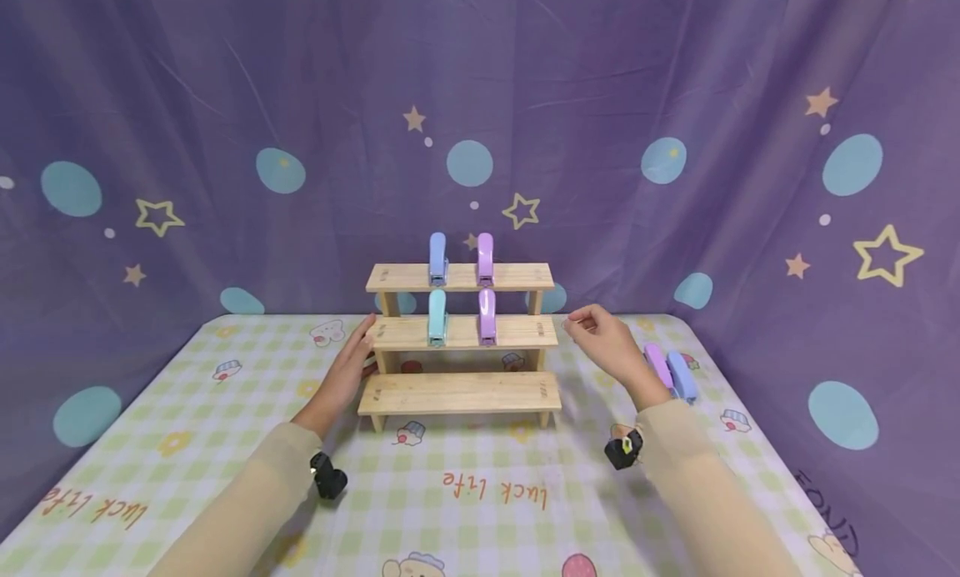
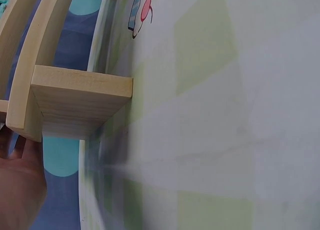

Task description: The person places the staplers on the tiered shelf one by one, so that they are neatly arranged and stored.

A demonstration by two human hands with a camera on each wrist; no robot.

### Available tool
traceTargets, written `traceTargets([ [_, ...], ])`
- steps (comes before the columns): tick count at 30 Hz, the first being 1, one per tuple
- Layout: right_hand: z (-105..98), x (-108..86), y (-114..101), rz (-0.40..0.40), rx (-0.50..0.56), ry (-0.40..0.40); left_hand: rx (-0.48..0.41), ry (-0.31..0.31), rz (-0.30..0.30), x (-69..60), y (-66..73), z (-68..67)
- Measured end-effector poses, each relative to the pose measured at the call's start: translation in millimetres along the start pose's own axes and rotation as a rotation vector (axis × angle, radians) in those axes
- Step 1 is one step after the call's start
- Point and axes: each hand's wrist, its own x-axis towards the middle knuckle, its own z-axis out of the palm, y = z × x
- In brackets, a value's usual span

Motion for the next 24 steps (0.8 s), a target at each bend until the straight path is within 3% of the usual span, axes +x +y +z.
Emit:
traceTargets([
  [10,-50,-25.3,35,0.055,-0.084,0.07,0.019,0.006,-0.007,-1.0,1.2,0.2],
  [18,-74,-40.3,72,0.127,-0.084,0.106,0.019,0.027,0.024,16.7,-29.0,-2.3],
  [24,-81,-47.4,96,0.158,-0.114,0.123,0.043,0.035,0.037,15.3,-29.5,-2.4],
])
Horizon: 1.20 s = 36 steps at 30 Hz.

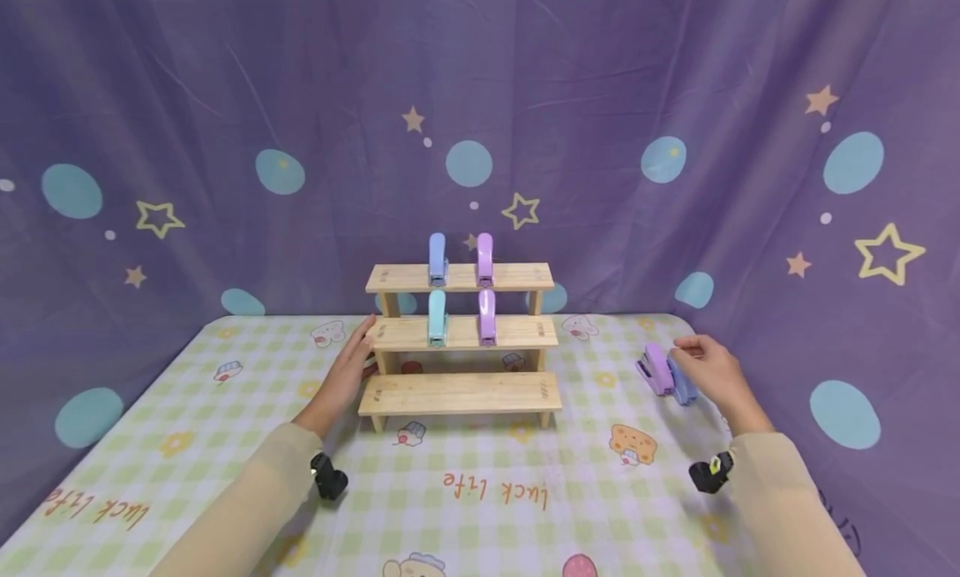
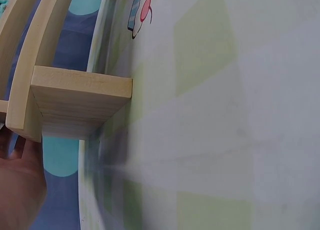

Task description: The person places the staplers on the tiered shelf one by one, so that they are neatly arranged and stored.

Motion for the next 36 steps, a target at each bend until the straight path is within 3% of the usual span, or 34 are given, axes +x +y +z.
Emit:
traceTargets([
  [7,2,-0.1,23,0.034,-0.02,-0.006,-0.049,-0.026,-0.031,-6.9,18.0,-0.1],
  [17,8,0.6,47,0.085,-0.003,-0.011,0.004,0.011,0.017,1.4,-3.0,-0.2],
  [27,8,2.5,56,0.193,0.039,-0.123,0.009,0.021,0.034,2.5,-3.2,1.3],
  [32,9,4.3,56,0.167,-0.002,-0.167,0.014,0.022,0.006,2.0,-4.1,0.9],
  [36,11,4.6,59,0.147,-0.033,-0.154,0.006,0.011,0.001,2.6,-4.1,-0.2],
])
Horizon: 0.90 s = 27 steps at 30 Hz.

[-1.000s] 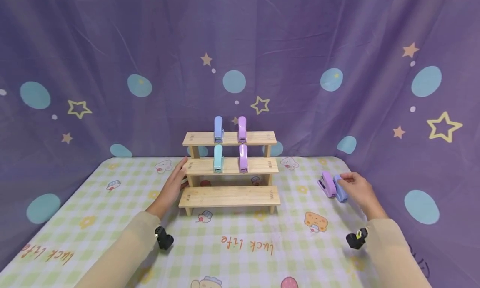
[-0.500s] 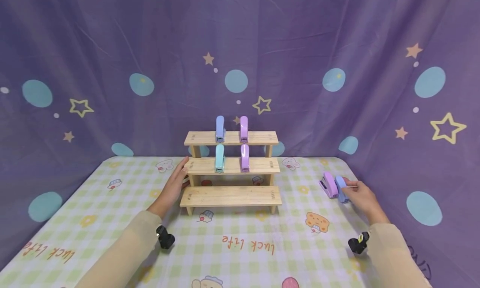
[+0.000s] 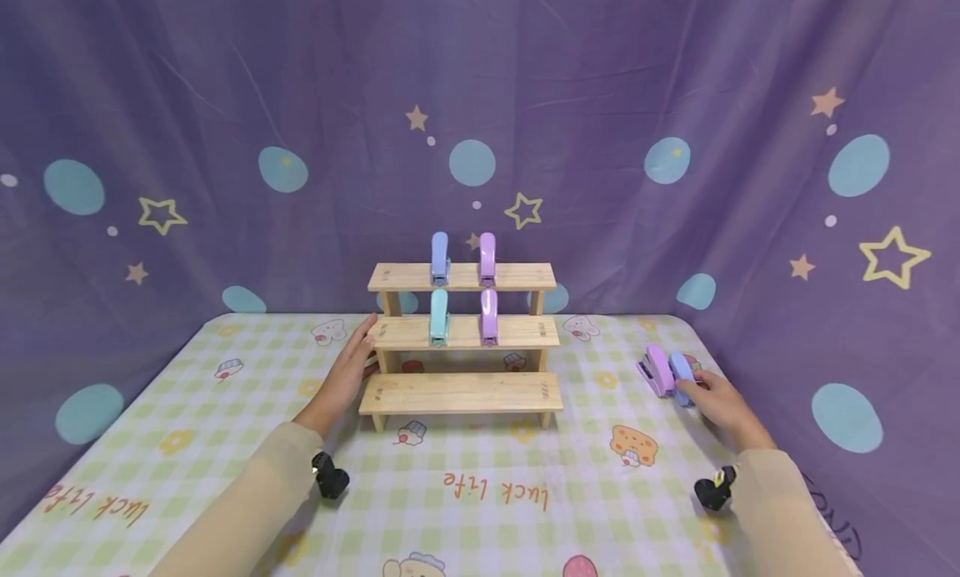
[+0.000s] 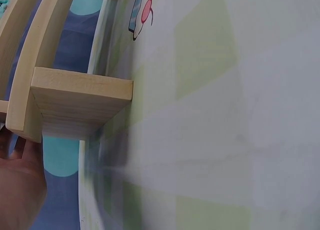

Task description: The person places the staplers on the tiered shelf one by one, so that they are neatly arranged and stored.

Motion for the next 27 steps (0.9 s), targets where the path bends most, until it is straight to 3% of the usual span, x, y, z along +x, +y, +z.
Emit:
traceTargets([
  [3,1,-0.8,1,-0.01,0.002,0.016,-0.018,-0.018,-0.014,-0.3,4.5,-0.5],
  [9,1,-3.9,2,-0.009,0.015,0.034,-0.012,-0.042,-0.027,-12.6,32.8,0.4],
  [16,-3,-8.4,2,-0.043,-0.012,0.066,-0.006,-0.016,0.012,-1.8,2.3,0.2],
  [23,-9,-13.9,0,-0.013,0.049,0.051,0.011,0.001,0.013,-2.6,1.4,0.6],
  [27,-12,-17.2,-6,-0.049,0.033,0.064,0.006,0.003,0.009,-2.7,2.5,0.5],
])
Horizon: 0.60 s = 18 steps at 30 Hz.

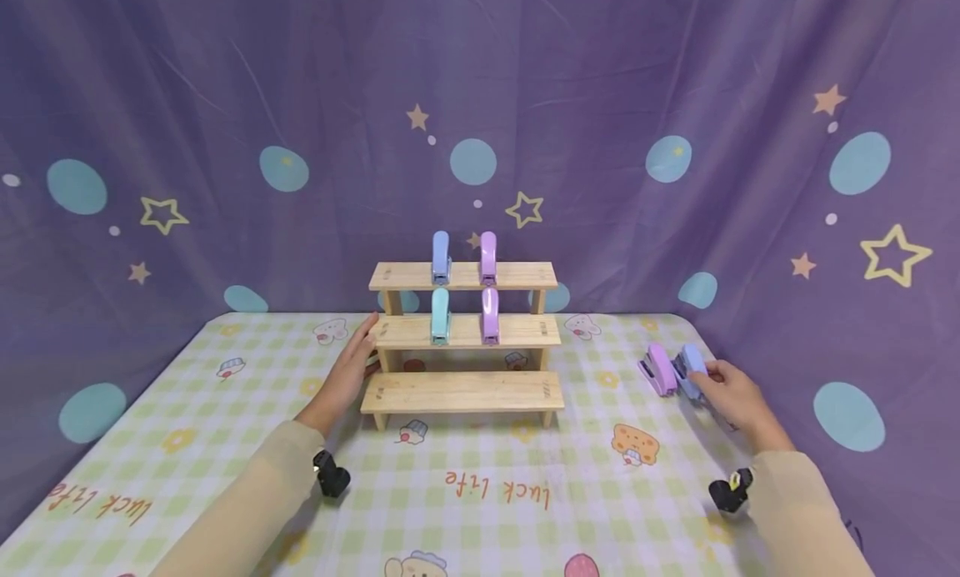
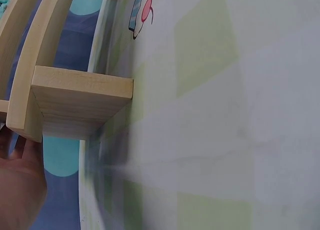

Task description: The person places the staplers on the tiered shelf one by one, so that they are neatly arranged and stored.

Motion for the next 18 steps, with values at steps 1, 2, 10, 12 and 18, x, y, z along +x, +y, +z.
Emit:
traceTargets([
  [1,-1,-0.5,-2,-0.014,-0.015,0.007,0.0,-0.001,-0.001,0.0,0.2,-0.1],
  [2,-2,-1.1,-4,-0.032,-0.03,0.017,-0.001,-0.001,-0.001,0.1,0.3,-0.2],
  [10,-10,-6.3,-22,-0.106,-0.107,0.062,-0.008,-0.013,0.005,1.9,-1.4,-1.0],
  [12,-12,-8.9,-27,-0.118,-0.11,0.064,-0.012,-0.014,0.001,1.8,-1.8,-1.1],
  [18,-14,-15.4,-41,-0.149,-0.081,0.051,-0.007,-0.005,0.01,1.7,-2.2,-1.1],
])
